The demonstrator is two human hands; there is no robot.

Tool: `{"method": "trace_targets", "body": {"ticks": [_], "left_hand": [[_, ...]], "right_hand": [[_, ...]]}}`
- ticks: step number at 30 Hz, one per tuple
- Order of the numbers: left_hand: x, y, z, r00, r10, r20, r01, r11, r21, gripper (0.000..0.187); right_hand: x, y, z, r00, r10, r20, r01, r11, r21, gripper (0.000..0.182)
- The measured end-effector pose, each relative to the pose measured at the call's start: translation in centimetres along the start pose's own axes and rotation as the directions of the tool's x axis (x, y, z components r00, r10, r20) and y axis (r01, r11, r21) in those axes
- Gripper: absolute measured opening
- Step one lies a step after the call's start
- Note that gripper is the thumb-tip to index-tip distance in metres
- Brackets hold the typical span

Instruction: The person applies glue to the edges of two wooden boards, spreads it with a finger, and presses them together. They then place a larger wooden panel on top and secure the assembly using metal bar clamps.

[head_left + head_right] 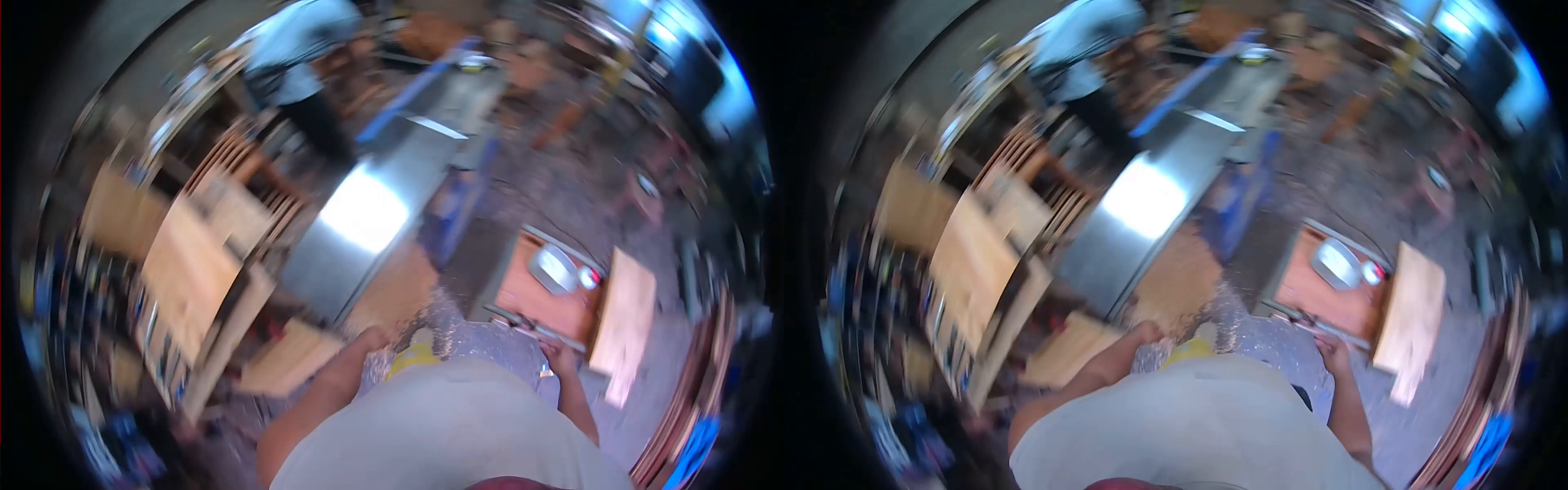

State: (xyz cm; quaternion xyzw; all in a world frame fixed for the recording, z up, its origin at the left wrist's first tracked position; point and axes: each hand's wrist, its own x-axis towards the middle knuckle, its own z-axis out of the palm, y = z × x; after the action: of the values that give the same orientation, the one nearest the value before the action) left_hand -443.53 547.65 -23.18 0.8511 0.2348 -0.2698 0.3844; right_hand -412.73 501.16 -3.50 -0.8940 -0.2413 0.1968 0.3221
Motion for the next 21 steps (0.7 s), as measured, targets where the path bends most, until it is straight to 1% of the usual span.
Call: {"method": "trace_targets", "body": {"ticks": [1,2,3,4,5,6,7,9,10,12,13,15,16,17,18,19,21], "left_hand": [[0.6,0.0,0.0,1.000,0.010,-0.006,-0.010,1.000,-0.029,0.039],[0.6,0.8,-0.6,0.999,-0.027,0.040,0.032,0.991,-0.127,0.036],[1.5,0.5,0.1,0.998,-0.053,0.034,0.058,0.985,-0.160,0.034],[3.2,0.7,0.3,0.996,-0.087,0.013,0.088,0.975,-0.205,0.032],[4.4,2.5,-0.6,0.999,-0.044,0.021,0.047,0.985,-0.167,0.032],[4.9,4.3,-1.2,0.999,-0.030,0.032,0.035,0.981,-0.192,0.030],[5.3,5.8,-1.4,0.999,-0.024,0.044,0.033,0.975,-0.222,0.027],[8.4,7.5,-1.5,0.999,0.036,0.037,-0.028,0.980,-0.195,0.026],[9.8,8.4,-1.7,0.997,0.077,0.025,-0.071,0.979,-0.190,0.026],[11.3,11.9,-2.4,0.995,0.100,0.028,-0.094,0.982,-0.165,0.028],[11.9,13.9,-2.5,0.993,0.111,0.030,-0.104,0.982,-0.159,0.030],[11.3,19.1,-3.4,0.993,0.117,0.023,-0.113,0.984,-0.138,0.031],[10.7,21.3,-3.7,0.994,0.113,0.015,-0.110,0.986,-0.128,0.033],[10.9,22.5,-3.5,0.993,0.113,0.016,-0.110,0.987,-0.120,0.033],[10.9,23.8,-3.6,0.989,0.145,0.006,-0.144,0.985,-0.094,0.032],[11.2,24.8,-3.6,0.984,0.178,-0.003,-0.177,0.982,-0.069,0.032],[12.4,25.1,-3.2,0.981,0.192,0.019,-0.191,0.980,-0.047,0.032]], "right_hand": [[-0.6,1.8,0.3,1.000,-0.027,-0.007,0.027,1.000,0.008,0.022],[-1.2,4.0,0.9,0.999,0.005,-0.038,-0.002,0.996,0.085,0.022],[-2.5,5.8,1.1,0.998,0.022,-0.058,-0.012,0.987,0.163,0.022],[-4.2,6.6,0.6,0.991,0.061,-0.119,-0.039,0.984,0.175,0.022],[-5.5,7.7,0.3,0.972,0.210,-0.102,-0.186,0.961,0.203,0.023],[-6.7,8.9,-0.1,0.936,0.345,-0.069,-0.322,0.918,0.230,0.025],[-8.2,10.0,-0.4,0.928,0.360,-0.097,-0.328,0.912,0.245,0.025],[-11.3,12.5,-0.6,0.869,0.478,-0.126,-0.426,0.854,0.298,0.030],[-12.7,14.1,-0.4,0.864,0.485,-0.138,-0.426,0.848,0.314,0.030],[-15.7,19.2,1.0,0.813,0.558,-0.169,-0.494,0.813,0.308,0.033],[-16.8,20.6,1.4,0.809,0.561,-0.176,-0.493,0.810,0.318,0.033],[-19.0,23.3,2.3,0.697,0.693,-0.187,-0.584,0.699,0.413,0.032],[-20.5,26.4,3.9,0.693,0.696,-0.187,-0.583,0.694,0.421,0.032],[-21.8,30.9,6.2,0.665,0.732,-0.147,-0.642,0.662,0.387,0.030],[-22.2,33.5,7.2,0.635,0.765,-0.110,-0.696,0.628,0.349,0.028],[-22.3,32.5,6.3,0.635,0.765,-0.110,-0.694,0.627,0.355,0.028],[-23.3,29.6,4.9,0.654,0.738,-0.164,-0.664,0.664,0.342,0.022]]}}
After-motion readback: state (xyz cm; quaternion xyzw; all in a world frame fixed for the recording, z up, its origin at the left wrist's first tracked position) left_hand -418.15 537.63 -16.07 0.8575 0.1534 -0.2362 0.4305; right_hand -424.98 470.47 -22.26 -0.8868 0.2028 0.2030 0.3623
